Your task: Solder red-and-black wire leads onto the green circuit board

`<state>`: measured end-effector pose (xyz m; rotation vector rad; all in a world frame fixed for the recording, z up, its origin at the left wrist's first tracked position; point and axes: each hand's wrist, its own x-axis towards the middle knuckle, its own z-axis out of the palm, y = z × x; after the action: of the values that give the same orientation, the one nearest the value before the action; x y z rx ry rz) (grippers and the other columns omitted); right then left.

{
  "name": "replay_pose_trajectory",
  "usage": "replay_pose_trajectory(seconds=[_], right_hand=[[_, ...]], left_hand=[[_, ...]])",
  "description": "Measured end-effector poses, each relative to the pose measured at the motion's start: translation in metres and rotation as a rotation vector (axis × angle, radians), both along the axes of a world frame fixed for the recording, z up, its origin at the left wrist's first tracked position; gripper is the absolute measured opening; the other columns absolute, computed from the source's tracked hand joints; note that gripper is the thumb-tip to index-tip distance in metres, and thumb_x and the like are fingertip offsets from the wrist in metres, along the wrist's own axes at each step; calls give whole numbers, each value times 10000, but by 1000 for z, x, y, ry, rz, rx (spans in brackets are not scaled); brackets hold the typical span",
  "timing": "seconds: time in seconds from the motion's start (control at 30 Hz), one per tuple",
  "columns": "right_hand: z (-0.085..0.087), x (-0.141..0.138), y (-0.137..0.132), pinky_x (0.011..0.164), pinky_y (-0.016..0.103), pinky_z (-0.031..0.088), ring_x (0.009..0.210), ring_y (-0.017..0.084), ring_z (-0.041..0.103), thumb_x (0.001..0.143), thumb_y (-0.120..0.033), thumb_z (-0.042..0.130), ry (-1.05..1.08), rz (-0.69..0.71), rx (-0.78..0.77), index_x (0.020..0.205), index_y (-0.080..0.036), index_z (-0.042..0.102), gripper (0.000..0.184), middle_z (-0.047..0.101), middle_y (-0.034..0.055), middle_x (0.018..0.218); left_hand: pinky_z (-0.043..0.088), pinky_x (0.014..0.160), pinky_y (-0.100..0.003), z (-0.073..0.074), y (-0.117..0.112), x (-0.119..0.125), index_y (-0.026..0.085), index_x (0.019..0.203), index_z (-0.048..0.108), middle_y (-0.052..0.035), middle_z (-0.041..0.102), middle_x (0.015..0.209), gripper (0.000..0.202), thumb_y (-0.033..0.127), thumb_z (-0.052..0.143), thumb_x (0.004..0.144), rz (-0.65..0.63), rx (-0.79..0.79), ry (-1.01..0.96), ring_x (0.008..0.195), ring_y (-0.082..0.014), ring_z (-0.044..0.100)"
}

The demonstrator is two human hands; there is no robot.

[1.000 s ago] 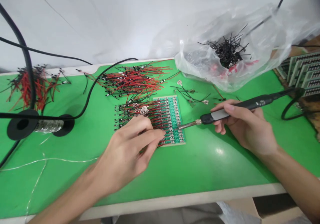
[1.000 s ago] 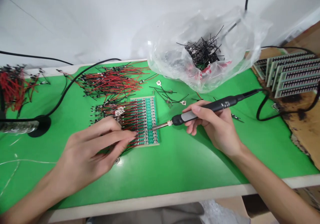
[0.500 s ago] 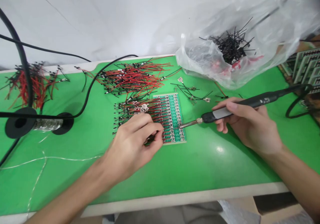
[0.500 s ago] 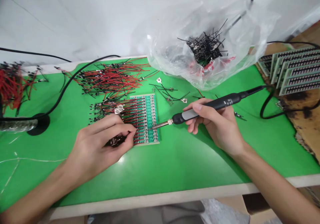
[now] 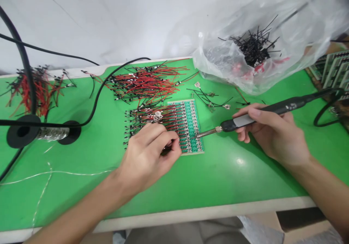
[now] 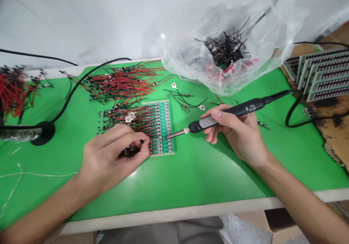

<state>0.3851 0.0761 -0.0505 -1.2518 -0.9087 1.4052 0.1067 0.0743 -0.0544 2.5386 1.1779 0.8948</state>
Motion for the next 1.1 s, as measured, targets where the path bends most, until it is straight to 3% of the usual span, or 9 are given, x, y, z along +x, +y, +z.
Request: replay_pose_trajectory(seconds=[0.23, 0.53, 1.1], right_hand=[[0, 1, -1, 384, 234, 503, 441, 164, 662, 803, -267, 728, 0, 2, 2, 770, -144, 808, 150, 728, 51, 587], [2, 0, 0, 370, 243, 495, 423, 169, 656, 769, -304, 762, -3, -9, -14, 751, -158, 811, 154, 723, 48, 570], [2, 0, 0, 387, 230, 504, 441, 163, 667, 792, -298, 754, -6, 11, -22, 770, -156, 813, 156, 723, 44, 573]], left_hand=[[486, 708, -280, -3, 0, 0, 184, 900, 668, 13, 637, 765, 113, 83, 668, 850, -13, -7, -53, 694, -108, 552], [404, 699, -328, 14, -1, -1, 187, 940, 672, 5, 663, 757, 146, 84, 686, 839, -101, -24, 14, 703, -132, 542], [454, 730, -328, 13, 1, -1, 200, 913, 686, 27, 709, 798, 166, 71, 718, 813, -60, -114, -98, 704, -121, 576]])
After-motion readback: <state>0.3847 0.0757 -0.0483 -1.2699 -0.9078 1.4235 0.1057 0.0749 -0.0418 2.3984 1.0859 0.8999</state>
